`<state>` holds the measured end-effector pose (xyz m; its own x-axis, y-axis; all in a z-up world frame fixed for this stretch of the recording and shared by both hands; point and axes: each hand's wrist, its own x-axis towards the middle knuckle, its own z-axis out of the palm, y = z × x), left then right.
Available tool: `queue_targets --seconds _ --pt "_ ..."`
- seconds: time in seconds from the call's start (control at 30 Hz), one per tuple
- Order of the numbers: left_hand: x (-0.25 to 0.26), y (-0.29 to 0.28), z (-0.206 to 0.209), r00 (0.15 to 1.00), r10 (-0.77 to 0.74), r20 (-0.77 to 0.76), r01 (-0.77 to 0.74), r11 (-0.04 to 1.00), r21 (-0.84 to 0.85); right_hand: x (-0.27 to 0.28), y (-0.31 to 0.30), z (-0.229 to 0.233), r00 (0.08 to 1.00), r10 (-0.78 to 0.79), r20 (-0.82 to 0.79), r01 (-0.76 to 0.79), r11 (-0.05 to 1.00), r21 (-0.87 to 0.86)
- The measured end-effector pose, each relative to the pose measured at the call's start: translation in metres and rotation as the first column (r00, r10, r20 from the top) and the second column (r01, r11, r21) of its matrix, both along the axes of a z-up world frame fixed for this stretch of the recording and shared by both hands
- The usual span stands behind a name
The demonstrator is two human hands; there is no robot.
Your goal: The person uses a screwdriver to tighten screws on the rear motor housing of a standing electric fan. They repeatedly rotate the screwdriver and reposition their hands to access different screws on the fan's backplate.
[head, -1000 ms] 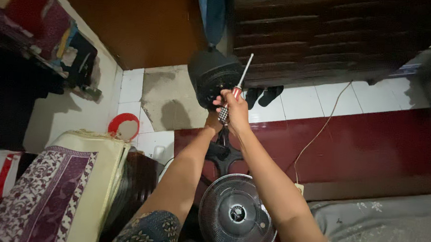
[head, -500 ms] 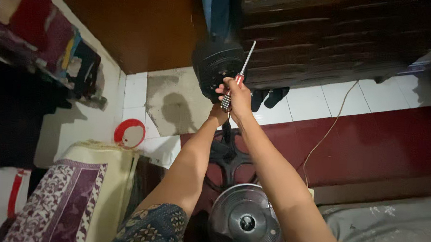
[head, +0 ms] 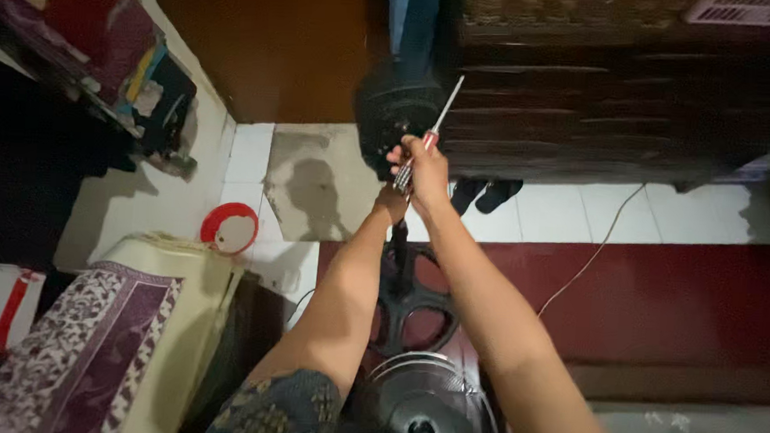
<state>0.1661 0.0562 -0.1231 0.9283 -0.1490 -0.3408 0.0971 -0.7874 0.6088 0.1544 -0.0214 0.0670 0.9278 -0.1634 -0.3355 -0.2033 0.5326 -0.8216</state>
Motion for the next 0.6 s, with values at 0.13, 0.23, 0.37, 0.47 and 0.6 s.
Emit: queue_targets --seconds 0.13,0.23,0.37,0.47,0.6 --pt "0.031 -0.002 -0.009 0.985 -0.174 0.011 0.174 0.985 0.002 0.029 0.001 -0.001 0.997 -0.060 -0.039 0.061 0.998 0.018" --pt "0.049 0.002 -0.016 0.959 -0.278 0.052 0.272 0.957 0.099 0.049 0.007 -0.001 0.995 -0.081 -0.064 0.083 0.996 0.025" --pt "0.073 0.004 -0.026 0.994 -0.106 0.015 0.107 0.993 -0.051 0.082 0.009 -0.002 0.995 -0.065 -0.082 0.067 0.997 0.023" --pt "0.083 0.004 -0.031 0.985 -0.154 0.078 0.156 0.988 -0.011 0.096 0.009 -0.005 0.995 -0.058 -0.081 0.061 0.998 0.033" --pt "0.089 0.007 -0.029 0.985 0.088 -0.150 -0.117 0.973 -0.199 0.105 0.013 -0.004 0.992 -0.071 -0.105 0.075 0.997 0.033"
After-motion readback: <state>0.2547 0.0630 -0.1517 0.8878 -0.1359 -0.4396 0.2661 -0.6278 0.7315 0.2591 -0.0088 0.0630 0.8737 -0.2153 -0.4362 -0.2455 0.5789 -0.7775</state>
